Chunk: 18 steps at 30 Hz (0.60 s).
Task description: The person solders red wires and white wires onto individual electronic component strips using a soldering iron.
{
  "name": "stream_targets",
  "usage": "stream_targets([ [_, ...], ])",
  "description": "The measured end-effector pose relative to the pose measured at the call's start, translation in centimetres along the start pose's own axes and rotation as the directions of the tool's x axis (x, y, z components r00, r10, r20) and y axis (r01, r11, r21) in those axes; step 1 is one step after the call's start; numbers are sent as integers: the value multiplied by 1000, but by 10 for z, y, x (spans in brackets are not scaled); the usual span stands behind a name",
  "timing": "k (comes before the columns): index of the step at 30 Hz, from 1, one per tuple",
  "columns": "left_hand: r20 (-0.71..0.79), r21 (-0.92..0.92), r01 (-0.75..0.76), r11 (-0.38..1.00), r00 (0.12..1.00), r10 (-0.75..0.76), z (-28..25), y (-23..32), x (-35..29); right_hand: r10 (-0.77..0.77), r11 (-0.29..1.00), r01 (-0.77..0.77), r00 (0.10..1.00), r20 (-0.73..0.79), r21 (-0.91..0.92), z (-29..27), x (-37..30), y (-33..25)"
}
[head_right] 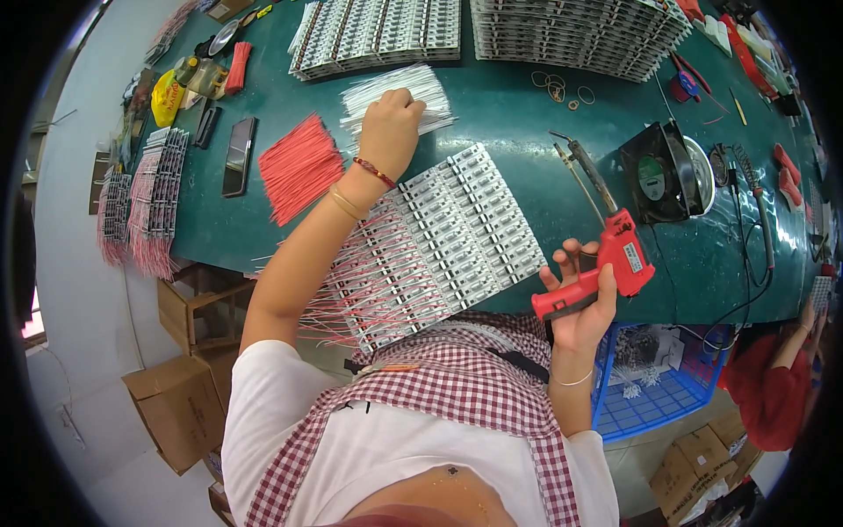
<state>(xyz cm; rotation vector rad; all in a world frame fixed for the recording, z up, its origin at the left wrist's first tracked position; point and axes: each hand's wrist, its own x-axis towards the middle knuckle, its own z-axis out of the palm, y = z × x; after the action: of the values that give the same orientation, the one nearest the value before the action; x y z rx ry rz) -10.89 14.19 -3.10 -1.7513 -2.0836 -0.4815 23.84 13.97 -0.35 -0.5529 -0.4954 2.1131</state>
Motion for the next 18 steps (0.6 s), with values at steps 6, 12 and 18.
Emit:
stream_targets([
  [6,-69,-162,42,986,996,-53,-12,0,3,-2,1000,2,1000,-18,-2,-3,-2,-1],
  [12,136,-954,270,133,780,-612,-40,27,-4,-4,1000,3,1000,-21,-9,-2,-2,-2],
  [18,85,-975,197,102,755,-650,-31,27,-14,28,1000,-28,1000,-11,-7,6,3,1],
])
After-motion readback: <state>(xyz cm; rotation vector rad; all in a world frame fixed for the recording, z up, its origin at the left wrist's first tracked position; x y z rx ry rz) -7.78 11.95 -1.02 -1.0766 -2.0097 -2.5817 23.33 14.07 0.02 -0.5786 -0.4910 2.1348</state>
